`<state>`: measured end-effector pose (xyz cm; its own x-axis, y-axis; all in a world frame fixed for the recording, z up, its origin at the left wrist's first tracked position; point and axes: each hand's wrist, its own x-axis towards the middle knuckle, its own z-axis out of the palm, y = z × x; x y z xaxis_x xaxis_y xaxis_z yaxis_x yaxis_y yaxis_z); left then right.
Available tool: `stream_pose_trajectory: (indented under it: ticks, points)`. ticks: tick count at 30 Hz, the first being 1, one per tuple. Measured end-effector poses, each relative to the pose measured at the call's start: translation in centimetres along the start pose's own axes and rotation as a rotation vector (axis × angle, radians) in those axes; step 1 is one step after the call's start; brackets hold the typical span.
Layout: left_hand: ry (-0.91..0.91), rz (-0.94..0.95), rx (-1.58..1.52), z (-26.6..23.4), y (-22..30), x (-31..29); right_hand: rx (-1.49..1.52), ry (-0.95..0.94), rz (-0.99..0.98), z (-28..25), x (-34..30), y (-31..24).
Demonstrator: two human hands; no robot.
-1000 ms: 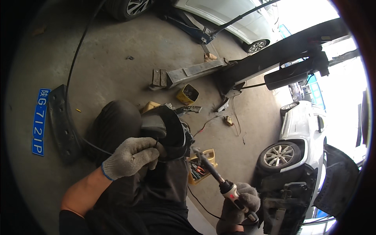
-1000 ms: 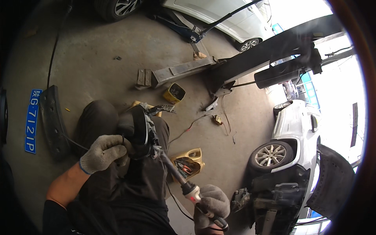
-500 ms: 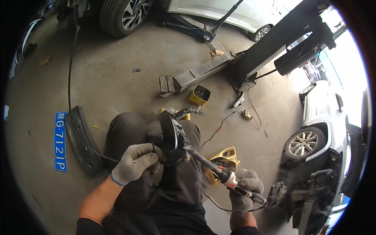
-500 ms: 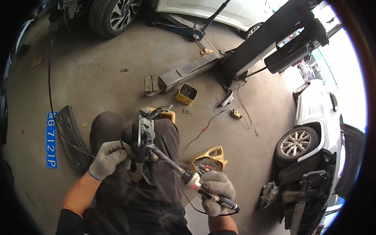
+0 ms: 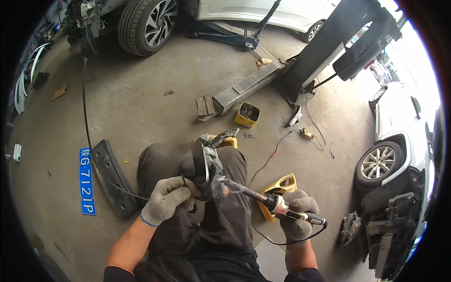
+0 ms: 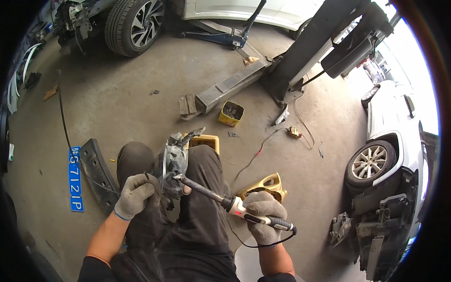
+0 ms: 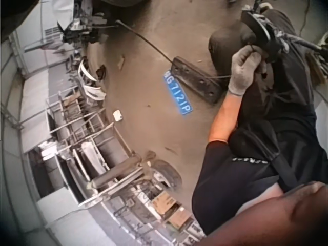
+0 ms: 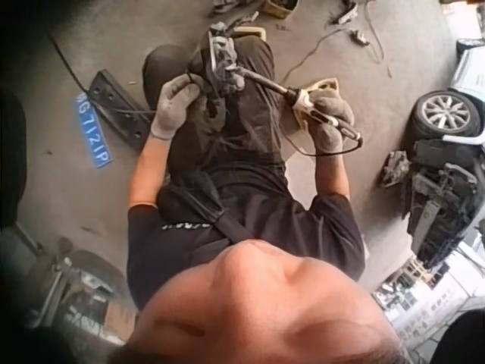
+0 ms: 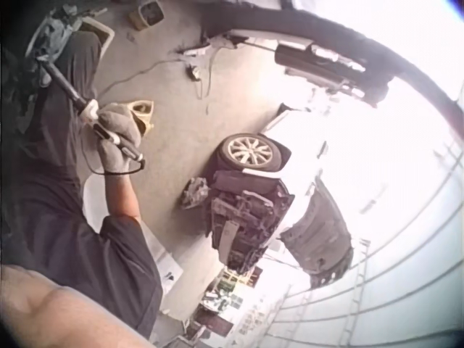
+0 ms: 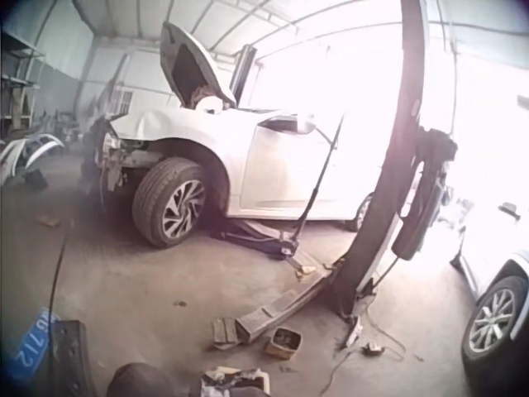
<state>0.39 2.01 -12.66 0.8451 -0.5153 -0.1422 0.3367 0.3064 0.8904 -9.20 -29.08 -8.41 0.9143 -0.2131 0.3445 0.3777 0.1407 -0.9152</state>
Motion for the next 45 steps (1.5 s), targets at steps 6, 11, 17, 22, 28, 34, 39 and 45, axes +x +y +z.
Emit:
stream_pose_trajectory:
  ticks: [6, 11, 17, 22, 28, 34, 39, 45]
  points:
    - [-0.001, 0.018, 0.003, -0.1, -0.2, 0.0, -0.066, 0.042, -0.035, 0.1, 0.2, -0.1]
    - [-0.014, 0.002, 0.013, -0.2, -0.1, 0.0, -0.134, -0.105, -0.092, -0.7, 0.8, 0.0]
    - [-0.029, 0.023, 0.011, 0.1, 0.2, 0.0, -0.062, -0.150, -0.079, -1.8, 1.3, 0.0]
    - [-0.040, 0.032, 0.016, -0.1, 0.0, -0.1, 0.073, -0.114, -0.043, -0.2, 2.1, -0.5]
    - [-0.044, -0.001, 0.017, 0.1, 0.7, -0.3, -0.017, -0.089, -0.085, 0.4, 2.1, -0.9]
    - [-0.065, -0.015, 0.059, 0.0, 0.8, -0.3, -0.314, -0.203, -0.275, 1.5, 2.1, -4.4]
    - [-0.108, 0.033, 0.070, -0.2, 0.8, -0.2, -0.305, -0.178, -0.210, 1.3, 2.3, -4.6]
    - [-0.150, 0.083, 0.063, -0.6, 0.9, -0.4, 0.123, -0.041, 0.058, -1.1, 2.3, -3.1]
